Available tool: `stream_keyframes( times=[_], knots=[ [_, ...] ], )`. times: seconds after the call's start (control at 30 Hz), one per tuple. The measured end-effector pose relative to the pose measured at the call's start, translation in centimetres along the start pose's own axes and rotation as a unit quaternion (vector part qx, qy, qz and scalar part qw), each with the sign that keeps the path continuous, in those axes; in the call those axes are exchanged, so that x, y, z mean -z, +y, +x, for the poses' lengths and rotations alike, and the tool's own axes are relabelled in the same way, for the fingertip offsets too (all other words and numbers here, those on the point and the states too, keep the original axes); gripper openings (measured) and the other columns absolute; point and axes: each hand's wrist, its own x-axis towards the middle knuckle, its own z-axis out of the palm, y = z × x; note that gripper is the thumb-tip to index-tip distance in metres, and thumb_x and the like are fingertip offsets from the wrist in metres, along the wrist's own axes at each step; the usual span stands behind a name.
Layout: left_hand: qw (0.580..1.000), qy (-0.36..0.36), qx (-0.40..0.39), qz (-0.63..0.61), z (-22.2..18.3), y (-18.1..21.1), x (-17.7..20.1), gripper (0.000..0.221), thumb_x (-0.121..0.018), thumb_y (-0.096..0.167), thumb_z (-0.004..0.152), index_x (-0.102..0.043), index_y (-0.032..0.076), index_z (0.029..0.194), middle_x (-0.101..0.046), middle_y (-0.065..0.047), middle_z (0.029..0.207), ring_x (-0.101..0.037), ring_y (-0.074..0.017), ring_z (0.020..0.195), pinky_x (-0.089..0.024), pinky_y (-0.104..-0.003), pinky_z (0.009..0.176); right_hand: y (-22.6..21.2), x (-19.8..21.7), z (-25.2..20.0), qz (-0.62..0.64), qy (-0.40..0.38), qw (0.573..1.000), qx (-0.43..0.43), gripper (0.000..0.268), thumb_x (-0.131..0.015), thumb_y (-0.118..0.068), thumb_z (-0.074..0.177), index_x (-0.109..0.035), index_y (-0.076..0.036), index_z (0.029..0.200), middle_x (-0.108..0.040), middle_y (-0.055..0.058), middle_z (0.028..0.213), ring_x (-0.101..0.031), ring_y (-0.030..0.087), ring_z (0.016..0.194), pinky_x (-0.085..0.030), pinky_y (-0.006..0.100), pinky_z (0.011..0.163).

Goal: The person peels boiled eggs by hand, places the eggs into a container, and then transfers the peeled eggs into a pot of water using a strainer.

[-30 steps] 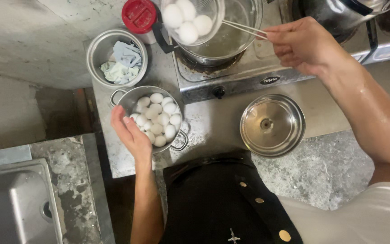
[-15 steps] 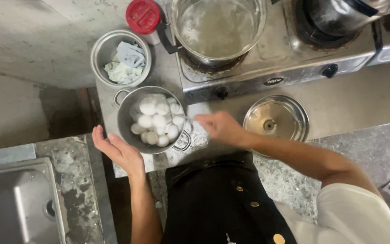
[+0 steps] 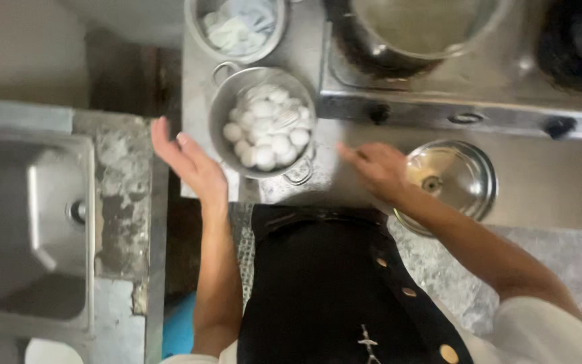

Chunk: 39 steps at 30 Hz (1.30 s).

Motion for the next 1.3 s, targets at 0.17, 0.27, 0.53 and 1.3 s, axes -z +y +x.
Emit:
stream_keyframes(
  times=[0.17, 0.27, 0.53, 1.3],
  knots=[
    [1.0, -0.003, 0.005, 0.022, 1.1, -0.1, 0.4, 0.045, -0.039, 0.018, 0.117, -0.034, -0.002, 0.157, -0.033, -0.021, 0.165, -0.033, -0.0333, 0.155, -0.028, -0.045, 0.13, -0.1, 3.8, 0.4, 0.038, 0.159, 0.985, -0.056, 0.044, -0.07, 0.002, 0.092, -0.071, -0.014, 0.133, -0.057, 0.007, 0.076, -0.053, 0.023, 0.064, -0.044, 0.038, 0.055],
    [0.999, -0.003, 0.001, 0.04, 0.8, -0.8, 1.1, 0.043, -0.041, 0.017, 0.117, -0.038, -0.004, 0.155, -0.039, -0.022, 0.161, -0.038, -0.0338, 0.152, -0.027, -0.045, 0.129, 2.0, 5.7, 0.5, 0.011, 0.246, 0.967, -0.057, 0.037, -0.068, 0.007, 0.092, -0.073, -0.007, 0.126, -0.057, 0.004, 0.069, -0.05, 0.018, 0.056, -0.038, 0.034, 0.048],
    [0.998, -0.051, 0.04, 0.012, -0.5, -1.1, 0.1, 0.044, -0.039, 0.018, 0.116, -0.038, -0.005, 0.154, -0.042, -0.023, 0.158, -0.042, -0.0329, 0.148, -0.032, -0.043, 0.125, 5.0, 13.3, 0.0, 0.091, 0.291, 0.89, -0.338, 0.022, -0.064, -0.007, 0.117, -0.073, 0.004, 0.134, -0.07, 0.011, 0.095, -0.056, 0.013, 0.079, -0.045, 0.028, 0.068],
    [0.891, -0.446, -0.069, -0.038, -7.0, 8.4, -10.8, 0.028, -0.053, 0.02, 0.108, -0.065, 0.004, 0.128, -0.071, -0.014, 0.123, -0.068, -0.0286, 0.114, -0.054, -0.037, 0.097, 9.0, -2.5, -32.7, 0.253, 0.125, 0.672, -0.685, 0.023, -0.062, -0.018, 0.106, -0.068, 0.004, 0.101, -0.059, 0.001, 0.076, -0.049, 0.009, 0.066, -0.04, 0.031, 0.057]
  ],
)
